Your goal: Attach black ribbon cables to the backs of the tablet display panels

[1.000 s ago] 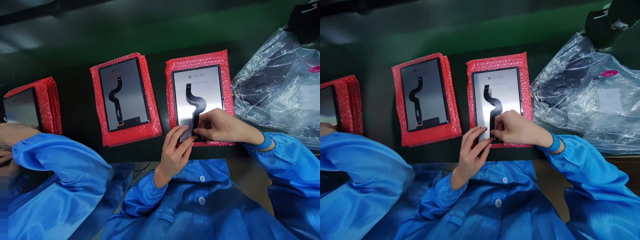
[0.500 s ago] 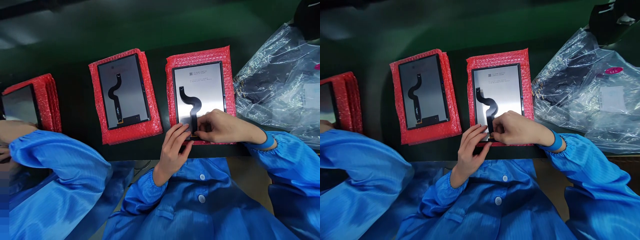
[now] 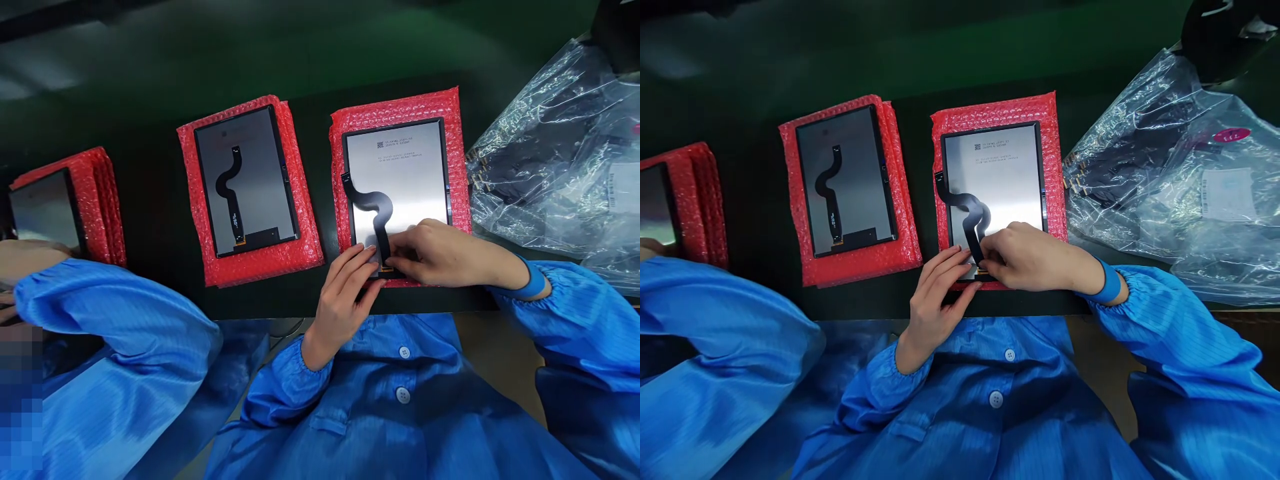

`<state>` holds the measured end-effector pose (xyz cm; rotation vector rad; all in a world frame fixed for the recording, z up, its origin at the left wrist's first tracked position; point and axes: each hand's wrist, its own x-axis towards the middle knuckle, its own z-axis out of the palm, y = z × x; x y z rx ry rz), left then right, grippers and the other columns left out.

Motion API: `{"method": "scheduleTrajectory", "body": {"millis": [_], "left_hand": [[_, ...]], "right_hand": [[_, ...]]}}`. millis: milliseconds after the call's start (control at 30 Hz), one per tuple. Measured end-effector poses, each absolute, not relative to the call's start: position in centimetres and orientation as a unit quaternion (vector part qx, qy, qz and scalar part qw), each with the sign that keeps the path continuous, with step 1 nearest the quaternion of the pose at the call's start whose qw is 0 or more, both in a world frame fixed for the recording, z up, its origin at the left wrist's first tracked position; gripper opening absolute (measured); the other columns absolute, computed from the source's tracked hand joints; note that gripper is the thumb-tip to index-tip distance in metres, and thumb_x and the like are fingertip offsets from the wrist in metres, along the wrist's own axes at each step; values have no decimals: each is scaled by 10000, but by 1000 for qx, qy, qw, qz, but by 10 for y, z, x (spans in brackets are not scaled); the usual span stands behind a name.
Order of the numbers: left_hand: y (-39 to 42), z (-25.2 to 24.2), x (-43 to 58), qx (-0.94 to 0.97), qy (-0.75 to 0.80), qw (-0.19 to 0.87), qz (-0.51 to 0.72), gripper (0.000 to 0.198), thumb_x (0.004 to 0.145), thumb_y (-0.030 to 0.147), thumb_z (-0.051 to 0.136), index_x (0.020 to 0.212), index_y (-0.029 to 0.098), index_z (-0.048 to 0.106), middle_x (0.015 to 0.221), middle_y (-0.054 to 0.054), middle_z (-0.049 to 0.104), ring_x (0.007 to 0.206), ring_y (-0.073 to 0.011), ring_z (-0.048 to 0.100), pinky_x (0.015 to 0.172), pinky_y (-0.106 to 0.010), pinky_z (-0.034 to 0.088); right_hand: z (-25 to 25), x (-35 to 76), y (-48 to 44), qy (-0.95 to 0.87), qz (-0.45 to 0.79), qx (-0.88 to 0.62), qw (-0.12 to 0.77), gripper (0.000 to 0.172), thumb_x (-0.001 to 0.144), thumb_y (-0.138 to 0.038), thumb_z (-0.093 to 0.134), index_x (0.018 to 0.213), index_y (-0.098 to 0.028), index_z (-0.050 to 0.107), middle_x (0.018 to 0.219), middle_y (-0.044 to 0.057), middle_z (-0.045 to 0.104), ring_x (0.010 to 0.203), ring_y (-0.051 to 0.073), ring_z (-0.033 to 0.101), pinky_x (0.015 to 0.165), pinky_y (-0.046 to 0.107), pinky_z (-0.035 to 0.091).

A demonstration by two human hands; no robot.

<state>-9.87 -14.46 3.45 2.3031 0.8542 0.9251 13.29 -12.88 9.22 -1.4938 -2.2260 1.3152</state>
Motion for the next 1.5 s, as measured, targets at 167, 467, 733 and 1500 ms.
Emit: {"method": "scheduleTrajectory", "body": {"millis": [167,467,733,1500], "left_hand": [[-144,36,-99,852,307,247,343,346,926,126,746,1252,168,638,1338,-118,721,1333,-268,640,1088,-476,612],[-144,33,-102,859,297,251,332,342,951,115,697,1279,189,638,1365,-118,706,1365,-290,619,1094,-525,604],[-144,33,-103,867,288,243,325,296,964,94,671,1248,173,640,1375,-126,700,1381,-284,607,1099,-518,604],[-144,32,-102,867,279,248,331,300,948,77,695,1238,139,648,1382,-152,689,1396,-284,591,1113,-505,601]], "right_hand": [[91,132,-131,-773,400,-488,61,173,1013,-188,545,959,-143,703,770,62,703,647,185,583,633,302,333],[89,132,-133,-779,384,-493,53,180,1016,-197,533,1009,-136,702,825,81,731,682,208,622,638,315,344],[92,132,-131,-778,389,-491,40,177,1019,-191,538,965,-145,699,822,78,728,679,198,614,637,309,343],[96,129,-135,-739,421,-522,59,142,994,-154,576,882,-142,663,696,16,644,571,137,502,561,269,317]]}}
